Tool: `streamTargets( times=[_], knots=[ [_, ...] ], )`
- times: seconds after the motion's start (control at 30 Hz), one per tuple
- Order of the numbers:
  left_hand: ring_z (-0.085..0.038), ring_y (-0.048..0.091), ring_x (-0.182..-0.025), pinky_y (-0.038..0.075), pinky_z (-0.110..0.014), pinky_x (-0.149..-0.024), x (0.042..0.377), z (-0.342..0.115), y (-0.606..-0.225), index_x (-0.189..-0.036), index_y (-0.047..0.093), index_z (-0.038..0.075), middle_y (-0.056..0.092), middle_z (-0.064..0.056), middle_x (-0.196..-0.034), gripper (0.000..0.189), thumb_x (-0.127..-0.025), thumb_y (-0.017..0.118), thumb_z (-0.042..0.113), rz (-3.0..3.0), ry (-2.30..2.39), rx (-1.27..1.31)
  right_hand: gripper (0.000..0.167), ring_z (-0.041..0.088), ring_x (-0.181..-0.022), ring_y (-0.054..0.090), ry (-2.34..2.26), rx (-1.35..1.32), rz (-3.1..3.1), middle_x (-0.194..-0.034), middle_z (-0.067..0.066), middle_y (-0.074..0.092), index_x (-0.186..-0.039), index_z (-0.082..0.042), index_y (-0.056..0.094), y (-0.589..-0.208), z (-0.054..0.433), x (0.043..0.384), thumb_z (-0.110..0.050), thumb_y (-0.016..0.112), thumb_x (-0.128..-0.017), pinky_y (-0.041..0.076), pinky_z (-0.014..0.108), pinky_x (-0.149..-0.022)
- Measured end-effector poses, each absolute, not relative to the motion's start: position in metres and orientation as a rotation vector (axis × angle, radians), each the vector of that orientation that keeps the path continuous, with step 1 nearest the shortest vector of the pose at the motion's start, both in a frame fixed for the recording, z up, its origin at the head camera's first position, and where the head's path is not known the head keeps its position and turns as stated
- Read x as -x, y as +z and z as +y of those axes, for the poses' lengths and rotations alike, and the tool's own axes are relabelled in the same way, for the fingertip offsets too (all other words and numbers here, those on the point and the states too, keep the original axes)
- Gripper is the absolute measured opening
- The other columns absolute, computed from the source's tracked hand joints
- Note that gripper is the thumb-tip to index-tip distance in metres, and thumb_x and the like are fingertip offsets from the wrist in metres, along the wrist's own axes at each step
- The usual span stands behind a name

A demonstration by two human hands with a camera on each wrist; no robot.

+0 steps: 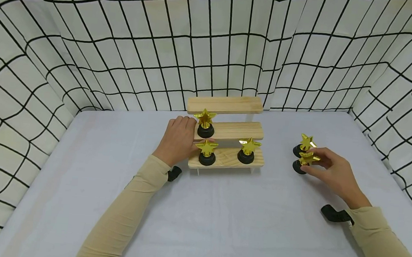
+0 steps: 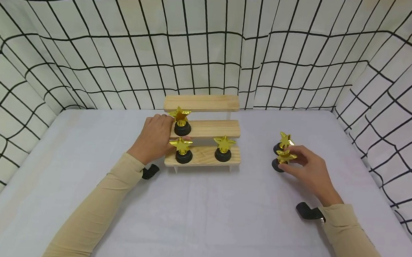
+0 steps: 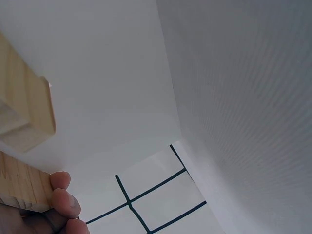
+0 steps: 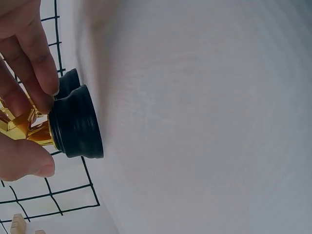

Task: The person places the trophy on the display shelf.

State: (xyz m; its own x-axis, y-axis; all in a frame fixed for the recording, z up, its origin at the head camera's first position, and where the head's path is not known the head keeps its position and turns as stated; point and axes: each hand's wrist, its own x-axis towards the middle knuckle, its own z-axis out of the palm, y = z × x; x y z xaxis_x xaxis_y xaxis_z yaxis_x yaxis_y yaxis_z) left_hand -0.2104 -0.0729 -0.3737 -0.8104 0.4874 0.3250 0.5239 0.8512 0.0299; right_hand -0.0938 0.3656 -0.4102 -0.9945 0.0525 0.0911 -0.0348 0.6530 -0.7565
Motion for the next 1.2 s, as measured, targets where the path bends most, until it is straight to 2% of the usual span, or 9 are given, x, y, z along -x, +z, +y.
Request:
streamTargets(
  times=[0.43,0.77,0.87,1.07,1.2],
  knots=[
    [-0.031,0.052,-0.095,0.042,-0.045,-0.088,0.211,-0.073,-0.375,-0.114,0.053,0.001,0.06,-0.013,-0.099,0.073,-0.09,0.065,0.069,-2.721,-0.176,0.765,0.051,-0.018,-0.094,0.061,1.346,0.021,-2.691,-0.11,-0.027,0.06,-0.128,-0.008,0.062,-0.421,0.363,0.095,-0.021,0.087,-0.085,0.05,0.004,-0.081],
    [-0.031,0.053,-0.097,0.042,-0.045,-0.089,0.211,-0.073,-0.375,-0.117,0.053,0.001,0.061,-0.014,-0.102,0.074,-0.09,0.066,0.069,-2.714,-0.154,0.761,0.053,-0.018,-0.091,0.058,1.25,0.057,-2.709,-0.108,-0.029,0.057,-0.13,-0.009,0.061,-0.428,0.361,0.094,-0.027,0.086,-0.086,0.044,0.003,-0.08],
    [-0.031,0.053,-0.097,0.042,-0.044,-0.089,0.211,-0.074,-0.375,-0.117,0.053,0.001,0.061,-0.014,-0.102,0.074,-0.089,0.067,0.069,-2.714,-0.14,0.761,0.053,-0.018,-0.094,0.056,1.26,0.047,-2.714,-0.112,-0.023,0.057,-0.13,-0.009,0.06,-0.428,0.361,0.095,-0.026,0.085,-0.086,0.044,0.002,-0.081],
    [-0.031,0.054,-0.099,0.042,-0.044,-0.089,0.21,-0.075,-0.374,-0.119,0.054,0.001,0.063,-0.015,-0.105,0.072,-0.086,0.075,0.062,-2.715,-0.112,0.765,0.054,-0.019,-0.098,0.052,1.246,0.03,-2.743,-0.125,0.004,0.061,-0.13,-0.008,0.059,-0.431,0.361,0.095,-0.025,0.085,-0.087,0.042,0.0,-0.083],
    [-0.031,0.054,-0.099,0.042,-0.044,-0.089,0.211,-0.074,-0.374,-0.119,0.053,0.001,0.063,-0.015,-0.105,0.073,-0.089,0.069,0.066,-2.716,-0.133,0.774,0.052,-0.019,-0.098,0.051,1.225,0.022,-2.754,-0.126,0.009,0.061,-0.129,-0.008,0.06,-0.432,0.362,0.095,-0.023,0.085,-0.086,0.041,0.0,-0.083]
  ],
)
